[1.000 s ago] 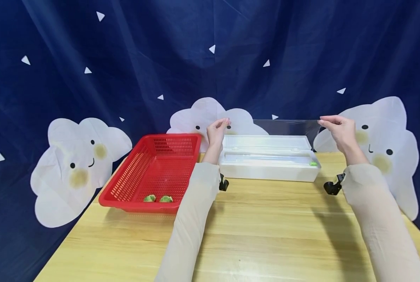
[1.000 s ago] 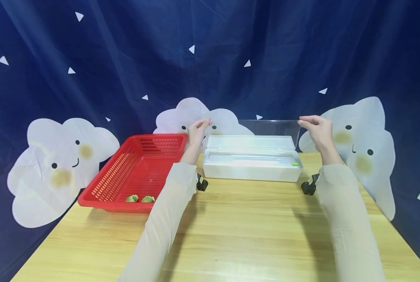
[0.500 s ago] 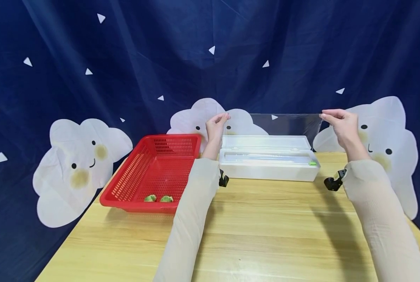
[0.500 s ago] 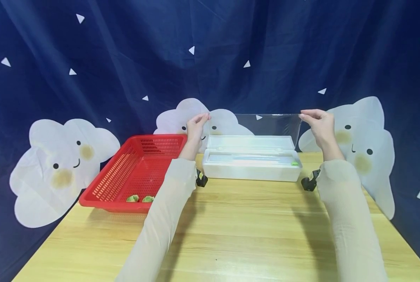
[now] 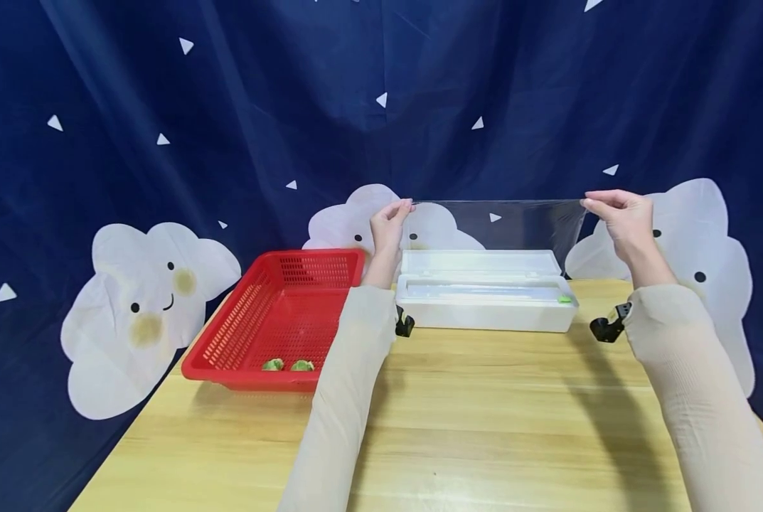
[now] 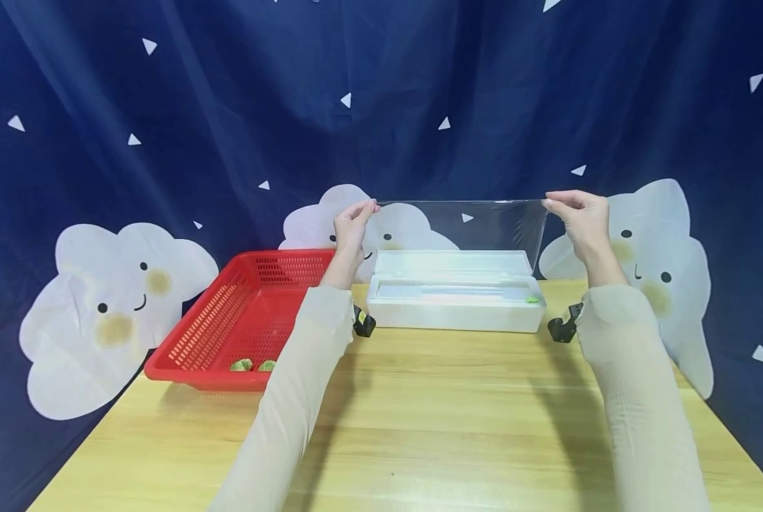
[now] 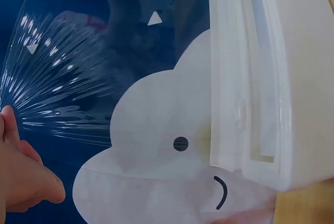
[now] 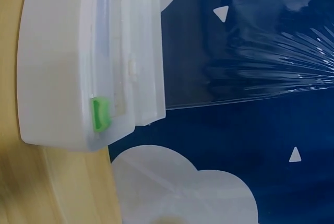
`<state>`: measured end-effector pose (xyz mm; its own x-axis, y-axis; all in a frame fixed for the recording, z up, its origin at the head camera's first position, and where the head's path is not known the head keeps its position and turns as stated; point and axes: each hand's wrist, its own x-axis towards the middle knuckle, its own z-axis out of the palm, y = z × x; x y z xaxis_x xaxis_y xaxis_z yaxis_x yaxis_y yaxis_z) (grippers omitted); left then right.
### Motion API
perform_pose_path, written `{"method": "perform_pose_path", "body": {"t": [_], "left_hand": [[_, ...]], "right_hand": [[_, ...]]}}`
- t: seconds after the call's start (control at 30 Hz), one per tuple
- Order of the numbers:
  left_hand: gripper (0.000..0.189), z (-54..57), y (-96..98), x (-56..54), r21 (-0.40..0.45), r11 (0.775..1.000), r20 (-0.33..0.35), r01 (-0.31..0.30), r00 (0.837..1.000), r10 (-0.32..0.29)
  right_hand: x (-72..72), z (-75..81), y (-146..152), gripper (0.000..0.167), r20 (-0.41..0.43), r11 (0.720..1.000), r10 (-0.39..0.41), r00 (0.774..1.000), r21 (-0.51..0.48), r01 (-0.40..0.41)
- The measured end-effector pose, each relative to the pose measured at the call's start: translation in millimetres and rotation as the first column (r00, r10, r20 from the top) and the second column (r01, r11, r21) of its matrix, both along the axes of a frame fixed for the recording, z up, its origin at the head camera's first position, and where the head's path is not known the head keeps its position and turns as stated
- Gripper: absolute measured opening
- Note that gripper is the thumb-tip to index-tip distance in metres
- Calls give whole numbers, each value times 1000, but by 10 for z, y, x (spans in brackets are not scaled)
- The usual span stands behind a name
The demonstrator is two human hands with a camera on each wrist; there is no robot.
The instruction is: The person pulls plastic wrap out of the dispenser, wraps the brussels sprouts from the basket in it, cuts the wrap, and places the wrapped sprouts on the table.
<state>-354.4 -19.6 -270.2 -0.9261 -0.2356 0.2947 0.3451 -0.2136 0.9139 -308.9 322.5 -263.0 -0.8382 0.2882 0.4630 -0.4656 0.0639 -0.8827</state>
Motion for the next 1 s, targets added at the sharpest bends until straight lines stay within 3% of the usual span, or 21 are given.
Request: {"method": "perform_pose_path", "body": {"t": [0.47,0.7,1.0], "left_hand": [[24,205,-32,30,-3,1000,-3,9,1000,-9],[22,342,-113,76,-21,999,-60,-26,998,25],[22,460,-110,114,-11,1000,-87,11,996,-11]], "right_hand": [[82,234,-29,12,-61,992,60,996,-105,-66],[80,382,-100,10,-115,991,86,990,-96,-97],[107,497,-80,14,-159,983,106,981,-133,-128]]}}
